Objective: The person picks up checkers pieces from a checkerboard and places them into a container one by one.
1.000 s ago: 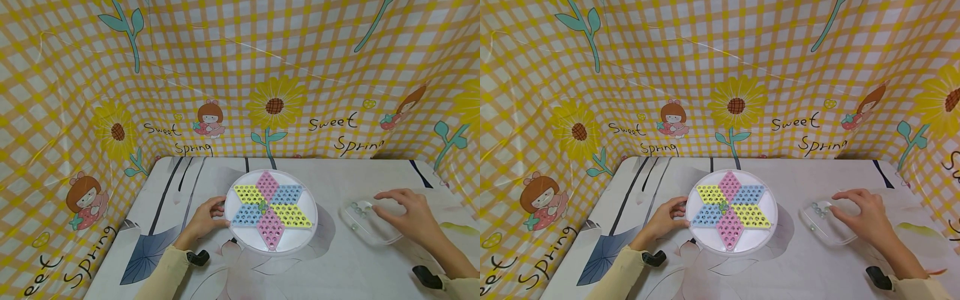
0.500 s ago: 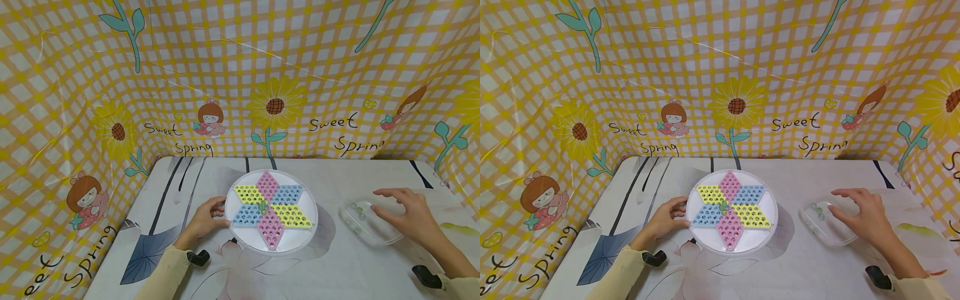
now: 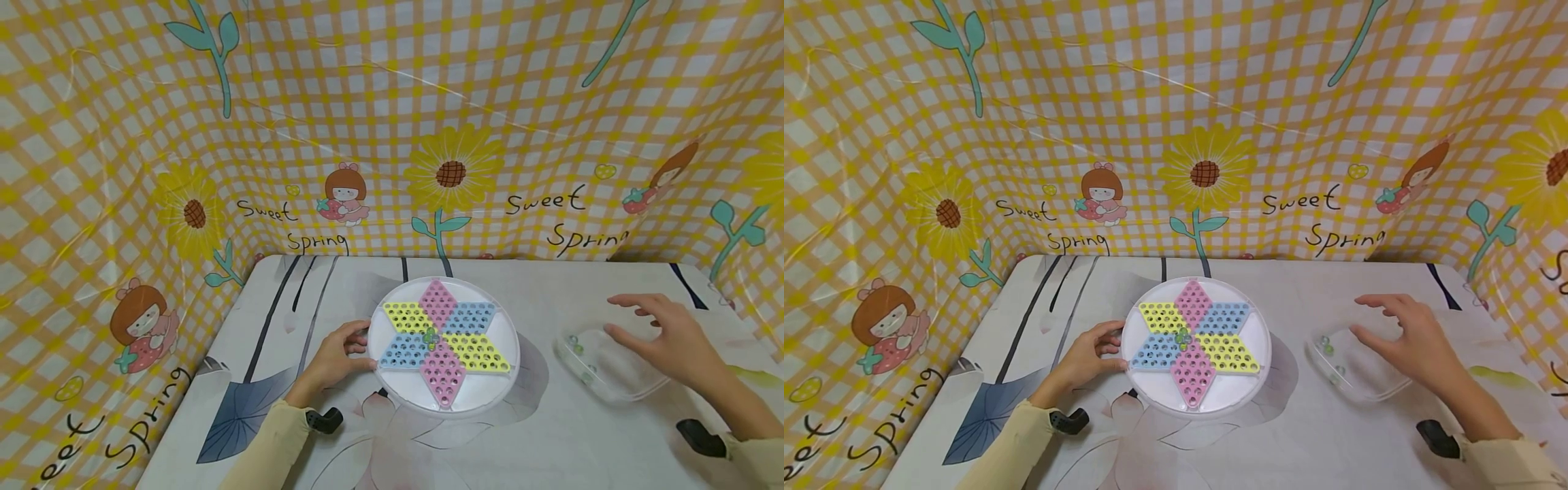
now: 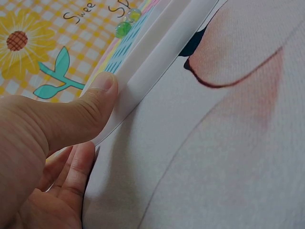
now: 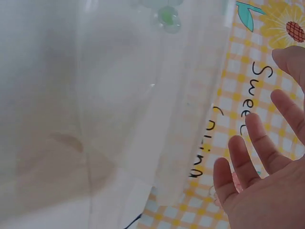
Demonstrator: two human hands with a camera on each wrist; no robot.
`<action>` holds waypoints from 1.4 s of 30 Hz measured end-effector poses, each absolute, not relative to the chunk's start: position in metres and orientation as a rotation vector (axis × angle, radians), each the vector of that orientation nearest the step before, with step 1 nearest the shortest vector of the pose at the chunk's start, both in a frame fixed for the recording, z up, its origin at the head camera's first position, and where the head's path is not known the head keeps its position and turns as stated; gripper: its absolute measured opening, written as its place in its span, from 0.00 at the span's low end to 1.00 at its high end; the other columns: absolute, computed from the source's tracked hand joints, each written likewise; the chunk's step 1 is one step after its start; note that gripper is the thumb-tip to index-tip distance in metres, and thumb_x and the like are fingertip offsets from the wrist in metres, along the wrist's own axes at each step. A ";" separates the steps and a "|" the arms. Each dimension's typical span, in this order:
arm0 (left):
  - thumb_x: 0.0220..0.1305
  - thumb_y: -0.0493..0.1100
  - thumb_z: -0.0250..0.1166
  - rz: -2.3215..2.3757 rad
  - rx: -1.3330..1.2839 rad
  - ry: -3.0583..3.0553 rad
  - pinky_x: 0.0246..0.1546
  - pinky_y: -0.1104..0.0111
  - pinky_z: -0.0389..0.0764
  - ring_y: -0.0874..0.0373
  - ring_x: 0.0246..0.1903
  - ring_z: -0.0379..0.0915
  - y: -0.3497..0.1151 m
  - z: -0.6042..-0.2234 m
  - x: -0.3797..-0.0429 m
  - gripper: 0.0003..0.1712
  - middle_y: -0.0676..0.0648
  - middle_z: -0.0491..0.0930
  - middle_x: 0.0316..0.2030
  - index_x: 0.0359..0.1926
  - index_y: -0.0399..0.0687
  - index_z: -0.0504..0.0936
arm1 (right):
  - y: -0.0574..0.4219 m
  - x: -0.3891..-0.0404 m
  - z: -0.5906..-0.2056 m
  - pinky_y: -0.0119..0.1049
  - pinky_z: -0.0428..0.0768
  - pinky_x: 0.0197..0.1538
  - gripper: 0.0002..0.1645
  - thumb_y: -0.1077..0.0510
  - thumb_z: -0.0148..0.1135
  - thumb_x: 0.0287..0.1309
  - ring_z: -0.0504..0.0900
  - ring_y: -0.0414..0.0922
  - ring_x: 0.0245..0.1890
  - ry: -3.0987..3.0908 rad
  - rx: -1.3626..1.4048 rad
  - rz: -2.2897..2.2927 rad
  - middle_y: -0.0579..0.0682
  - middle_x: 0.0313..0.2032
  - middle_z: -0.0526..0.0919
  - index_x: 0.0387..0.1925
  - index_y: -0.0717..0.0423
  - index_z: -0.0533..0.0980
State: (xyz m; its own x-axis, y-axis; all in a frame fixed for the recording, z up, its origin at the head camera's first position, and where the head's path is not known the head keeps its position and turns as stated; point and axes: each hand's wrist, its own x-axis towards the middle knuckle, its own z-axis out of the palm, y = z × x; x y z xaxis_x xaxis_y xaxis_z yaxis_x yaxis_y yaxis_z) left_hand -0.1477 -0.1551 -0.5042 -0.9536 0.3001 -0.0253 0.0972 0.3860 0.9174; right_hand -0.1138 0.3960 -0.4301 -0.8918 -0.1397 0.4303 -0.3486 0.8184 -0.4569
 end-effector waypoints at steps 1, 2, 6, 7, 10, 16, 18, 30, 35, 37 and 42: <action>0.49 0.32 0.82 1.603 0.356 2.454 0.55 0.62 0.82 0.50 0.50 0.78 -0.155 -0.504 -0.148 0.45 0.42 0.78 0.52 0.69 0.42 0.74 | 0.395 -0.115 -0.429 0.21 0.68 0.40 0.30 0.61 0.82 0.47 0.67 0.26 0.45 -2.613 0.378 0.770 0.57 0.50 0.81 0.54 0.55 0.82; 0.49 0.32 0.82 1.603 0.357 2.454 0.55 0.62 0.82 0.50 0.49 0.78 -0.155 -0.504 -0.148 0.46 0.42 0.78 0.52 0.70 0.42 0.74 | 0.394 -0.116 -0.428 0.19 0.68 0.41 0.30 0.61 0.82 0.47 0.66 0.24 0.45 -2.607 0.393 0.770 0.56 0.50 0.81 0.54 0.55 0.82; 0.49 0.33 0.82 1.596 0.353 2.452 0.54 0.63 0.83 0.51 0.49 0.79 -0.155 -0.505 -0.148 0.46 0.42 0.79 0.51 0.70 0.42 0.74 | 0.388 -0.119 -0.423 0.14 0.66 0.45 0.32 0.63 0.82 0.46 0.66 0.21 0.47 -2.594 0.441 0.774 0.55 0.51 0.81 0.56 0.56 0.81; 0.49 0.33 0.82 1.594 0.353 2.451 0.54 0.64 0.83 0.51 0.49 0.79 -0.155 -0.505 -0.149 0.46 0.42 0.79 0.51 0.70 0.42 0.74 | 0.387 -0.121 -0.422 0.13 0.65 0.46 0.33 0.63 0.82 0.46 0.67 0.21 0.48 -2.596 0.451 0.765 0.55 0.51 0.81 0.56 0.56 0.81; 0.49 0.33 0.82 1.590 0.361 2.451 0.54 0.65 0.83 0.50 0.49 0.79 -0.155 -0.504 -0.149 0.46 0.42 0.78 0.52 0.70 0.42 0.73 | 0.384 -0.124 -0.418 0.14 0.65 0.47 0.34 0.62 0.82 0.46 0.67 0.23 0.48 -2.607 0.475 0.732 0.56 0.52 0.81 0.57 0.56 0.80; 0.49 0.33 0.82 1.581 0.363 2.456 0.54 0.66 0.82 0.51 0.49 0.79 -0.154 -0.502 -0.148 0.46 0.42 0.78 0.51 0.70 0.41 0.73 | 0.379 -0.131 -0.408 0.20 0.68 0.45 0.34 0.61 0.82 0.46 0.72 0.35 0.48 -2.618 0.512 0.688 0.58 0.53 0.82 0.57 0.55 0.80; 0.49 0.33 0.82 1.584 0.365 2.455 0.54 0.66 0.82 0.51 0.49 0.79 -0.154 -0.502 -0.148 0.47 0.42 0.78 0.51 0.70 0.41 0.73 | 0.378 -0.133 -0.406 0.21 0.69 0.45 0.33 0.60 0.82 0.47 0.74 0.42 0.48 -2.631 0.507 0.677 0.58 0.54 0.81 0.57 0.55 0.80; 0.50 0.33 0.82 1.575 0.355 2.456 0.54 0.66 0.82 0.52 0.49 0.78 -0.154 -0.499 -0.147 0.46 0.43 0.78 0.51 0.71 0.42 0.73 | 0.356 -0.146 -0.393 0.20 0.68 0.44 0.33 0.61 0.82 0.47 0.77 0.55 0.47 -2.628 0.561 0.700 0.57 0.53 0.82 0.57 0.55 0.80; 0.50 0.33 0.82 1.575 0.360 2.460 0.54 0.66 0.82 0.52 0.49 0.78 -0.154 -0.499 -0.147 0.46 0.43 0.78 0.51 0.70 0.41 0.73 | 0.345 -0.151 -0.389 0.18 0.67 0.45 0.33 0.62 0.82 0.46 0.77 0.51 0.48 -2.623 0.567 0.729 0.56 0.53 0.83 0.56 0.54 0.81; 0.50 0.33 0.82 1.573 0.361 2.463 0.54 0.66 0.82 0.52 0.49 0.78 -0.154 -0.500 -0.147 0.46 0.43 0.78 0.51 0.70 0.41 0.73 | 0.340 -0.152 -0.387 0.19 0.67 0.45 0.32 0.62 0.82 0.46 0.77 0.51 0.48 -2.623 0.576 0.739 0.56 0.53 0.83 0.56 0.54 0.81; 0.50 0.33 0.82 1.570 0.356 2.472 0.54 0.66 0.82 0.52 0.49 0.78 -0.155 -0.499 -0.147 0.46 0.43 0.79 0.51 0.70 0.42 0.73 | 0.327 -0.156 -0.382 0.20 0.68 0.44 0.31 0.62 0.82 0.46 0.78 0.53 0.47 -2.610 0.628 0.732 0.55 0.53 0.83 0.55 0.55 0.81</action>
